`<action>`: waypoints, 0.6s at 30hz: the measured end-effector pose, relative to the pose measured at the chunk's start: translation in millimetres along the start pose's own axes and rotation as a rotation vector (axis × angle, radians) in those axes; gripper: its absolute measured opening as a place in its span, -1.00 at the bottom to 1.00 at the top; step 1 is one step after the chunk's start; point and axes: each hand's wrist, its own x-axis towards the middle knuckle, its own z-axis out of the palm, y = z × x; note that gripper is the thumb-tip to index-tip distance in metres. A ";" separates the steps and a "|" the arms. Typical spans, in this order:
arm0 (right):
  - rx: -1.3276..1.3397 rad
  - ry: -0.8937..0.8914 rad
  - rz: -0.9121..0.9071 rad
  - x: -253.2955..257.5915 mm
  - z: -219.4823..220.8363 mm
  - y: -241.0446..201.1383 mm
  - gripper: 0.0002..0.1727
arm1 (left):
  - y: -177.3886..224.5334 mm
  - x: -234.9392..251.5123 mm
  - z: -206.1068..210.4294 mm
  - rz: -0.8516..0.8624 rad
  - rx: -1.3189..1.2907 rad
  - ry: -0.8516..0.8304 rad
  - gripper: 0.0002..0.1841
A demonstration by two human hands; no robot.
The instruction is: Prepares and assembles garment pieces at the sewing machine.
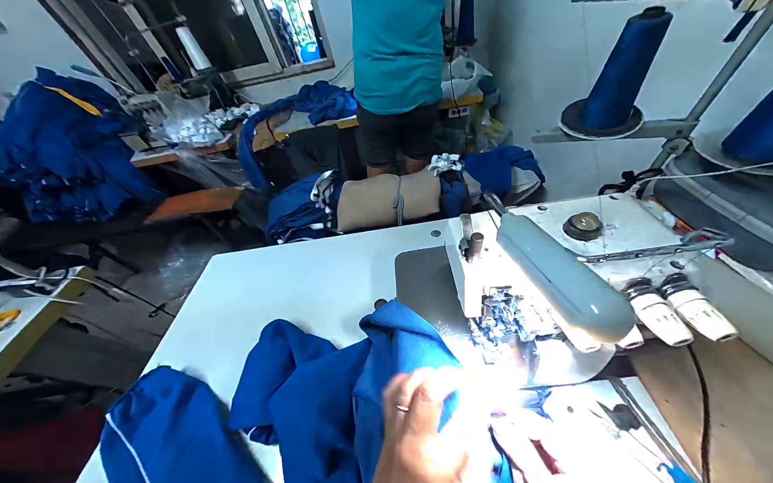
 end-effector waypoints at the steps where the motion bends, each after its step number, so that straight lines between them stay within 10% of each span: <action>1: 0.010 -0.009 -0.038 -1.0 -1.2 -1.1 -0.88 | 10.7 1.4 -1.9 -0.022 -0.035 -0.049 -0.76; 5: -0.152 -0.165 -0.161 2.8 -29.1 -13.5 -0.76 | 12.5 1.6 11.7 -0.007 0.012 -0.062 -0.78; 10: -1.088 -0.069 -0.048 11.6 -111.9 -16.7 -0.56 | 13.3 11.7 5.1 -0.063 -0.139 -0.015 -0.89; 18: -1.035 -0.049 -0.134 13.1 -124.5 -3.1 -0.72 | 7.4 37.4 -16.5 -0.378 -0.756 -0.192 -0.82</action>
